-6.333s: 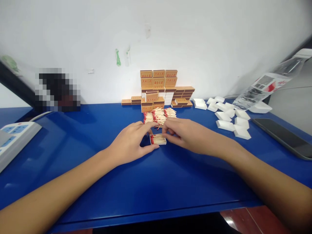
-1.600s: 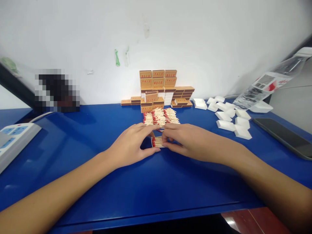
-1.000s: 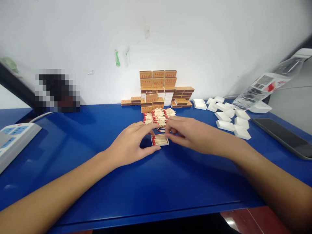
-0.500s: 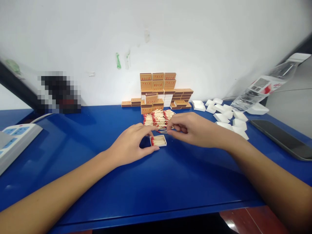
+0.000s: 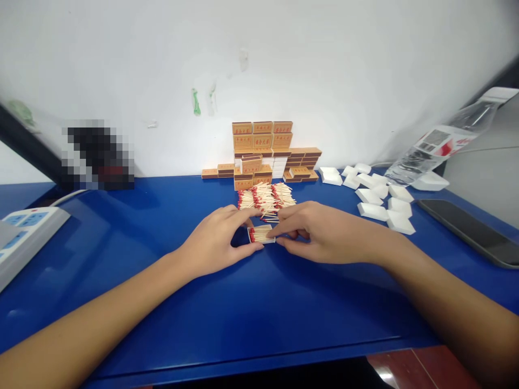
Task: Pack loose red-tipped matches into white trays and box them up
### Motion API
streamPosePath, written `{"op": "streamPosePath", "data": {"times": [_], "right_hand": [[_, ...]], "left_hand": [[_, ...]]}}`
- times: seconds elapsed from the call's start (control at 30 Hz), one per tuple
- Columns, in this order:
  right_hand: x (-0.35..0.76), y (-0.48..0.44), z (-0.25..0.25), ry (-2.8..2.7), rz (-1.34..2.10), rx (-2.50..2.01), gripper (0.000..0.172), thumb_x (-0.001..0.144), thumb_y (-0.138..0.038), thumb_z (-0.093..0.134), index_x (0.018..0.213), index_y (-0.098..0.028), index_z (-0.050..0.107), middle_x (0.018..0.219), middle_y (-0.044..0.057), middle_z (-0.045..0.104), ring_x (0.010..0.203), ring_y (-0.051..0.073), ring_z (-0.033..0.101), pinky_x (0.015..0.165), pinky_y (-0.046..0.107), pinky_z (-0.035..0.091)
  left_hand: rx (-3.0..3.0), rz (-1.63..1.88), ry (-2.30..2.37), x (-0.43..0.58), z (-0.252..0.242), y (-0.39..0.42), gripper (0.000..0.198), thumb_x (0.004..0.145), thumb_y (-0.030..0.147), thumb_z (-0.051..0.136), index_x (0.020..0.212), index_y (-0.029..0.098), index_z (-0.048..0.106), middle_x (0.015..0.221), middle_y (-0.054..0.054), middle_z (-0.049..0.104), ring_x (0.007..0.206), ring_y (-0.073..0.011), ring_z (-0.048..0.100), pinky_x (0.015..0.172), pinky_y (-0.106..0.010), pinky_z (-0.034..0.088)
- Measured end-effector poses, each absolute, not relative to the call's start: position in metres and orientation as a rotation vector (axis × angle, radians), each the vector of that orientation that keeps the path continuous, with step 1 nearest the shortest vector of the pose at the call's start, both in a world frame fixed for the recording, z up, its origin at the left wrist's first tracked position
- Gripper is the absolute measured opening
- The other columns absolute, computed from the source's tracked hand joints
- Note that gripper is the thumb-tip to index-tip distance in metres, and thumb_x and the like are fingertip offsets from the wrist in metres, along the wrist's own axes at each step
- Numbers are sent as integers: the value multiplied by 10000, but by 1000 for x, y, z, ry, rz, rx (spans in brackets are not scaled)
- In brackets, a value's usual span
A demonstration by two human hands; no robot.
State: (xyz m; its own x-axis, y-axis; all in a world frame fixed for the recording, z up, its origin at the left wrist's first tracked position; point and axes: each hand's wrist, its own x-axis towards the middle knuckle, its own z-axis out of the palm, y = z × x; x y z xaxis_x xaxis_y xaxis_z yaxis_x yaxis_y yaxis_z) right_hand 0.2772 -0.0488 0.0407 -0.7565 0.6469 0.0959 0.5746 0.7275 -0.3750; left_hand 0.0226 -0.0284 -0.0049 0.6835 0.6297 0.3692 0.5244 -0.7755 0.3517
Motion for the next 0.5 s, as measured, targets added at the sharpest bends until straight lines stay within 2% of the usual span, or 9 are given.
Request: {"op": "streamPosePath", "data": {"times": [0.17,0.3,0.43,0.5], "right_hand": [[299,-26,43,-2434,173,-1319,219,945,-299,580,952,-235,789,711,20,673,634,171,545,642,325,365],[347,3,47,-2192,-103,-1721,173,894,-292,618,901,-208,769,747,71,700,665,218,582,644,362,364],[382,24,41,-1991,-124,-1890,203,915,-319,605,914,-177,751,842,119,729,733,248,607,663,382,371],[382,33,32,-1835,2,-1906,215,914,-344,631,908,-166,751,867,121,735,781,251,630,701,379,402]], "left_hand": [[2662,747,904,23,-5,-29,507,931,392,763,1377,239,577,1105,-29,765,1069,-246,685,967,-433,554],[2602,710,887,22,-6,-30,453,924,402,770,1324,248,620,1124,-24,759,1080,-235,686,981,-433,557],[2538,760,903,22,-6,-30,468,909,429,784,1324,274,634,1146,-22,757,1110,-233,690,989,-434,566],[2555,754,890,23,-6,-30,452,904,420,788,1307,273,644,1158,-27,757,1114,-239,693,988,-442,570]]}}
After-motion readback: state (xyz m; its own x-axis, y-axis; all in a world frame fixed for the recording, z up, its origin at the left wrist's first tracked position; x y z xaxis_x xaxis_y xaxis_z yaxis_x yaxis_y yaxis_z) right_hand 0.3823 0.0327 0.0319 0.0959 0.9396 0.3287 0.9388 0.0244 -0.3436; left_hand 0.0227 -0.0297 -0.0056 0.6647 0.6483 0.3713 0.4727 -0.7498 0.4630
